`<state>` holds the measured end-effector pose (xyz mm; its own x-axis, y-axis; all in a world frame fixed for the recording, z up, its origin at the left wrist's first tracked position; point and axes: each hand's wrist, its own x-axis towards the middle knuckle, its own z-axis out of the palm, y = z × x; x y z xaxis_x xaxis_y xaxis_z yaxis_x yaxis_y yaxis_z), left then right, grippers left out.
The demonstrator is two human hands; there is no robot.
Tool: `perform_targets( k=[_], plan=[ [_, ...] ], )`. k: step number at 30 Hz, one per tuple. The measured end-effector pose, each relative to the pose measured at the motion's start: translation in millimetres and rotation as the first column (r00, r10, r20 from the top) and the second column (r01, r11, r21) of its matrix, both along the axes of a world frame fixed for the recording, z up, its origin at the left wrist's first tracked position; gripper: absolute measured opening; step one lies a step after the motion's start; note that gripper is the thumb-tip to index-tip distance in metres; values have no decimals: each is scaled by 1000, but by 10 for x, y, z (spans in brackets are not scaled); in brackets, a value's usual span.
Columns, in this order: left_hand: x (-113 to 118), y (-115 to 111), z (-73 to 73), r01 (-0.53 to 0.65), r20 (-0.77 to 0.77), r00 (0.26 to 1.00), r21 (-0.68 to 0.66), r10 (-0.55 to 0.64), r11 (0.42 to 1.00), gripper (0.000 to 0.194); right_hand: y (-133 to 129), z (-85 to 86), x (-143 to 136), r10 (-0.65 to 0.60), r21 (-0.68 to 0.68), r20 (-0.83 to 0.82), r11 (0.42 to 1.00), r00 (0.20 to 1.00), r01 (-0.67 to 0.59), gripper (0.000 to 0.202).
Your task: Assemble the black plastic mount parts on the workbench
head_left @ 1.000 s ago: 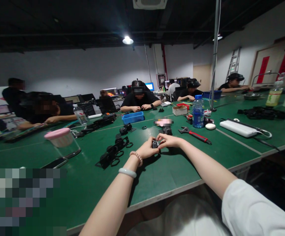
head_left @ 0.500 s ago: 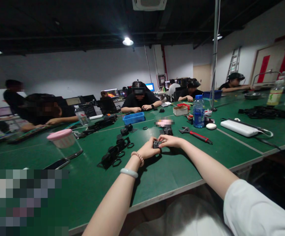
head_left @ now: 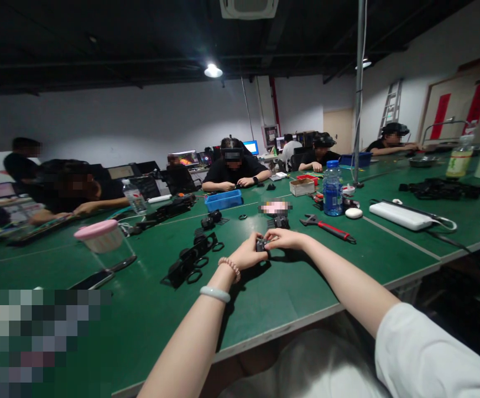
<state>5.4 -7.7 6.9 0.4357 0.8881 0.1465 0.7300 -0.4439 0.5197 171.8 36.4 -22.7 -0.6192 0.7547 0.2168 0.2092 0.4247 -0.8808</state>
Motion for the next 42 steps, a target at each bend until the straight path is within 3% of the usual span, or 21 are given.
perform_targets(
  k=[9,15,23,42],
  plan=[
    [15,-17,8,-24,-3,1000,-12,24,1000,53,-21,23,1,-20,-52,17,998,1000,21,24],
    [14,-31,12,-15,7,1000,-3,15,1000,52,-7,1,9,-40,-1,-5,999,999,40,33],
    [15,-12,-4,-16,-3,1000,10,16,1000,54,-44,35,49,60,-50,-72,997,996,-64,50],
    [-13,19,-50,3,-14,1000,2,-3,1000,54,-20,-3,40,35,-15,-61,999,998,-36,37]
  ],
)
